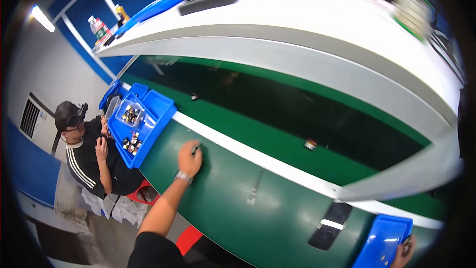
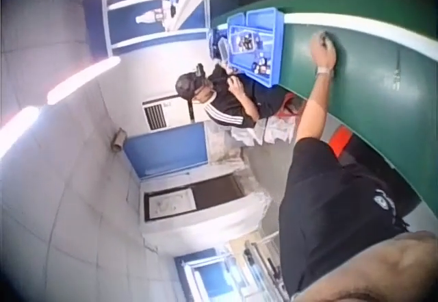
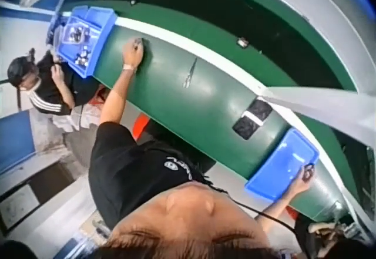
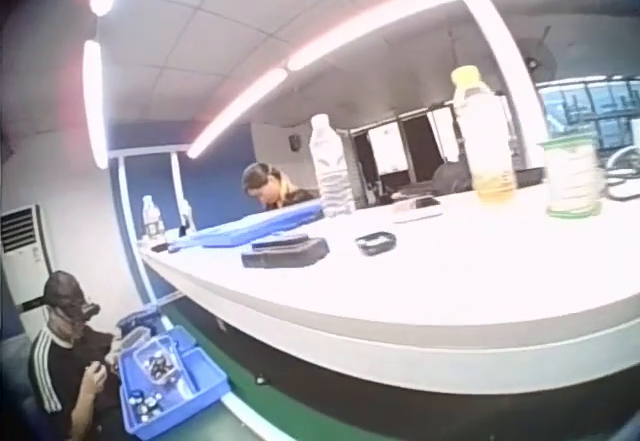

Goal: Assembling small electronic components or watches at a factory assembly line workstation.

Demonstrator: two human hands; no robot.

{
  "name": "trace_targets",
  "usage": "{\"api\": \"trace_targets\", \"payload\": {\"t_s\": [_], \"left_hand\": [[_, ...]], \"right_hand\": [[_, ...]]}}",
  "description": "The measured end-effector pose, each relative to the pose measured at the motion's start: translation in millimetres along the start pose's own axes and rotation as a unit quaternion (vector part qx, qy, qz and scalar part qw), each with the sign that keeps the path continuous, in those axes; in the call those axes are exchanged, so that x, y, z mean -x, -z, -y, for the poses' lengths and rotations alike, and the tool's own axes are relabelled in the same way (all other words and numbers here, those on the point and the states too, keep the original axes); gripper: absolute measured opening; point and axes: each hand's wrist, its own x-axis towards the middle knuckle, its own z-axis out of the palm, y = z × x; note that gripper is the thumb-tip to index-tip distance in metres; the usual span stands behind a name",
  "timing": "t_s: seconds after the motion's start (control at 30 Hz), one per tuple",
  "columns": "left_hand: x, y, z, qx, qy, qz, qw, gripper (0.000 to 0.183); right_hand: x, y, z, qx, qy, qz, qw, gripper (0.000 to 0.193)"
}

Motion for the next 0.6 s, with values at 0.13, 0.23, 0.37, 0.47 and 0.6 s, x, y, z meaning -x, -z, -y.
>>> {"api": "trace_targets", "payload": {"t_s": [0.13, 0.23, 0.37, 0.47, 0.6], "left_hand": [[-112.6, -72.2, 37.2, 0.021, -0.037, -0.041, 0.998, 0.036], [-162.7, -94.0, 71.3, 0.014, 0.041, -0.053, 0.998, 0.048], [-178.0, -101.2, 74.2, 0.054, 0.073, 0.003, 0.996, 0.055], [-176.7, -86.6, 84.6, 0.069, 0.040, 0.051, 0.995, 0.056], [-179.8, -87.2, 93.6, 0.146, 0.049, 0.023, 0.988, 0.054]], "right_hand": [[97.7, -133.3, 158.8, -0.094, 0.117, 0.155, 0.976, 0.059], [152.2, -258.2, 230.0, -0.130, 0.197, 0.269, 0.934, 0.058], [208.4, -328.3, 253.2, -0.119, 0.186, 0.319, 0.922, 0.056], [222.4, -366.1, 282.7, -0.062, 0.245, 0.306, 0.918, 0.058], [226.8, -371.3, 277.5, -0.022, 0.260, 0.298, 0.918, 0.057]]}}
